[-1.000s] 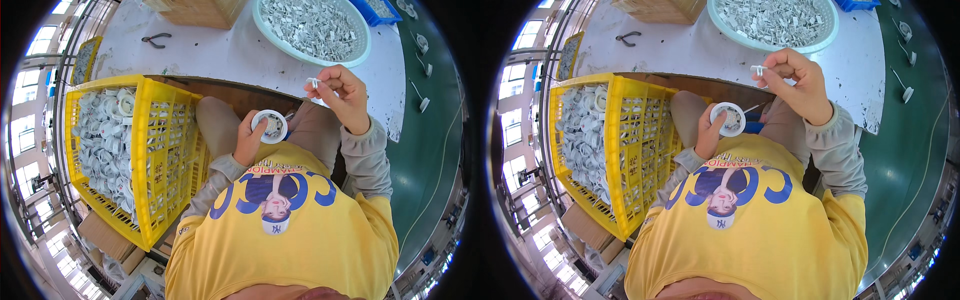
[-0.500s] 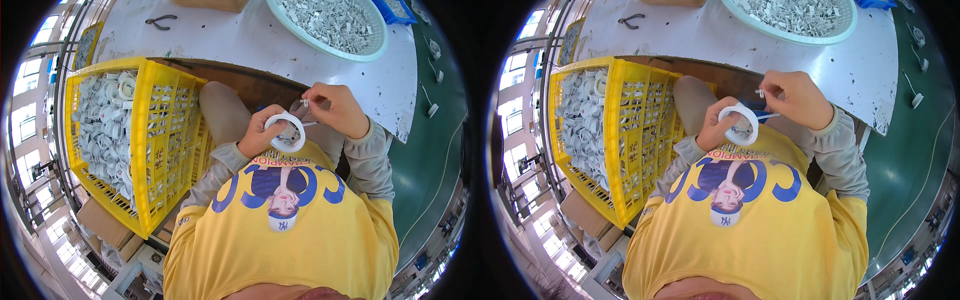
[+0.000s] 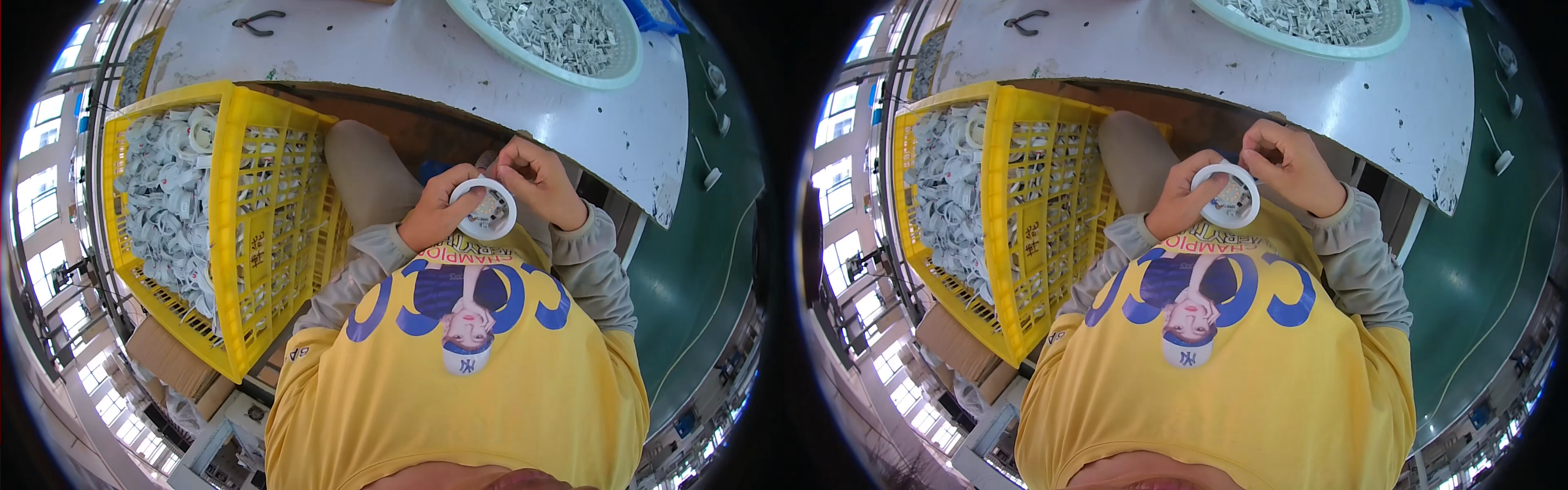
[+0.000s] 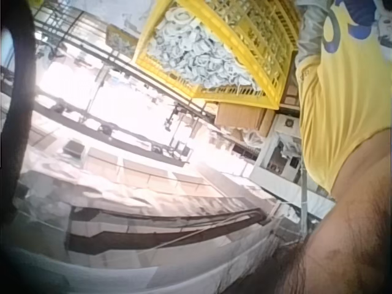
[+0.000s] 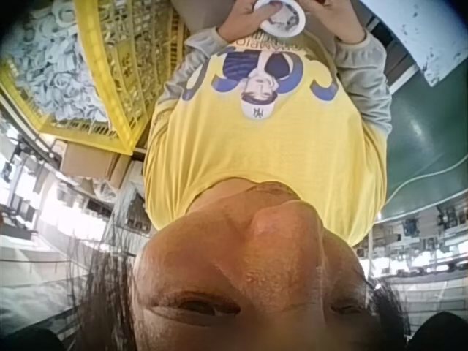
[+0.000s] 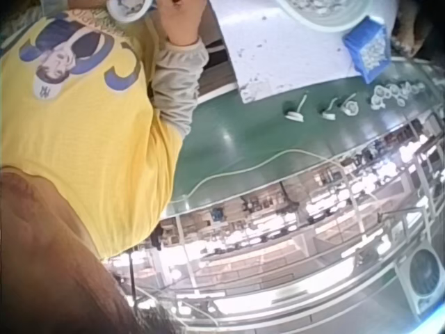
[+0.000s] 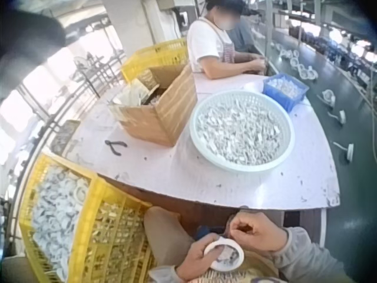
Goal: The person assembles light fixtures by taking lamp housings from a yellow crate, inserting small plastic clips from a bowl into the housings by hand, and placing the assembled units onto a conveyor belt.
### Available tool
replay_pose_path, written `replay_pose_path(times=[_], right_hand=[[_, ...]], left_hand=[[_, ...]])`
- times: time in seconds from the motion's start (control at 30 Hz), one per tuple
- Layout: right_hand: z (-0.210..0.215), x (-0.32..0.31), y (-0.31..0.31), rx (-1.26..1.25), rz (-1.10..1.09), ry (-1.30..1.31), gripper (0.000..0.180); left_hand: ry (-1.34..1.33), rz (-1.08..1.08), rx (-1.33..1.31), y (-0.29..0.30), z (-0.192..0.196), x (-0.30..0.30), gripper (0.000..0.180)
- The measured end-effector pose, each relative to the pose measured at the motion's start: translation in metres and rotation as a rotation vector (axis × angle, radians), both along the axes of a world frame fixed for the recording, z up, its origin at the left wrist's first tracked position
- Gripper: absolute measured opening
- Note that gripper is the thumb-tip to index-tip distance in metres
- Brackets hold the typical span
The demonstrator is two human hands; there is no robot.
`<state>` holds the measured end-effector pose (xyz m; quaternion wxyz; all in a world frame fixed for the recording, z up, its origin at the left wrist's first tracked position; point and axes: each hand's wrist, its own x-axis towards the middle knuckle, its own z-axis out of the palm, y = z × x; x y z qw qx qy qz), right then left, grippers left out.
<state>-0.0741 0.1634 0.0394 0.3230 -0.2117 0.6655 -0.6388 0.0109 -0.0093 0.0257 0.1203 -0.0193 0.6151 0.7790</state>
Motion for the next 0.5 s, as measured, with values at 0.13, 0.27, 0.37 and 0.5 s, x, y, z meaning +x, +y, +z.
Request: replay_pose_path(times=[0.13,0.27,0.37,0.5], right_hand=[[-0.003,0.002,0.004,0.048,0.012,0.001,0.012],[-0.007,0.008,0.008,0.015,-0.047,-0.131,0.015],[-0.019,0.011,0.013,0.034,-0.047,-0.077,0.014],[-0.012,0.017,0.01,-0.121,-0.114,-0.089,0.014]], left_hand=[[-0.009,0.002,-0.05,0.002,-0.001,-0.001,0.012],[-0.037,-0.014,-0.044,0.005,0.002,-0.001,0.011],[-0.051,-0.022,-0.045,0.007,0.002,-0.001,0.011],[-0.073,0.018,-0.005,0.007,-0.004,-0.002,0.012]])
